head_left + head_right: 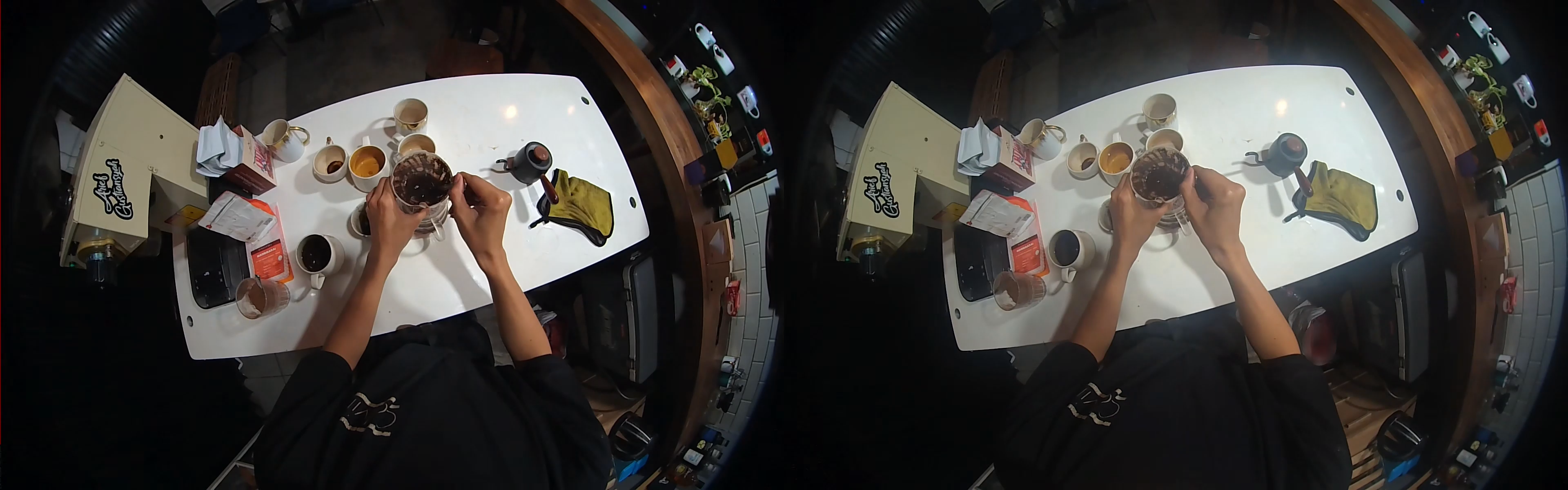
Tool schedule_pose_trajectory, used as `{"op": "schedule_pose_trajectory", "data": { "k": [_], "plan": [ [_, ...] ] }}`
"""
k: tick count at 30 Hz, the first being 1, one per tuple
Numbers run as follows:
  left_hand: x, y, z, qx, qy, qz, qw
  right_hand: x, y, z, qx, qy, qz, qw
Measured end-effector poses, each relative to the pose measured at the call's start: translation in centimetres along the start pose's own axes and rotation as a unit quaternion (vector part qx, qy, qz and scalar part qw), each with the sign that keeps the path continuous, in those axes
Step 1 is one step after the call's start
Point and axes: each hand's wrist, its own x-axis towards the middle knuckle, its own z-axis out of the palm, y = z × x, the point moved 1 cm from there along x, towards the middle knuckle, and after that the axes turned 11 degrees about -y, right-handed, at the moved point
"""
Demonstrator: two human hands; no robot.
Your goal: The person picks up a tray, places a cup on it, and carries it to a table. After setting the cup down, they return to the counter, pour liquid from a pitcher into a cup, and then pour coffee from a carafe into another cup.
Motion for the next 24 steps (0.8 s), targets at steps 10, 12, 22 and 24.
{"op": "schedule_pose_trajectory", "data": {
  "k": [10,12,22,24],
  "plan": [
    [0.05,-0.20,0.00,-0.004,-0.005,0.002,1.000,0.02,-0.11,0.05,0.013,0.023,-0.020,0.999],
    [0.04,-0.31,0.07,-0.004,-0.007,0.002,1.000,0.09,0.07,-0.11,0.005,-0.003,-0.012,1.000],
    [-0.01,-0.54,0.17,0.000,-0.012,0.003,1.000,0.06,0.22,0.14,0.023,0.013,0.007,1.000],
    [-0.05,-0.51,0.25,0.002,-0.007,0.002,1.000,0.14,0.42,-0.07,0.003,-0.002,0.009,1.000]
  ]
}}
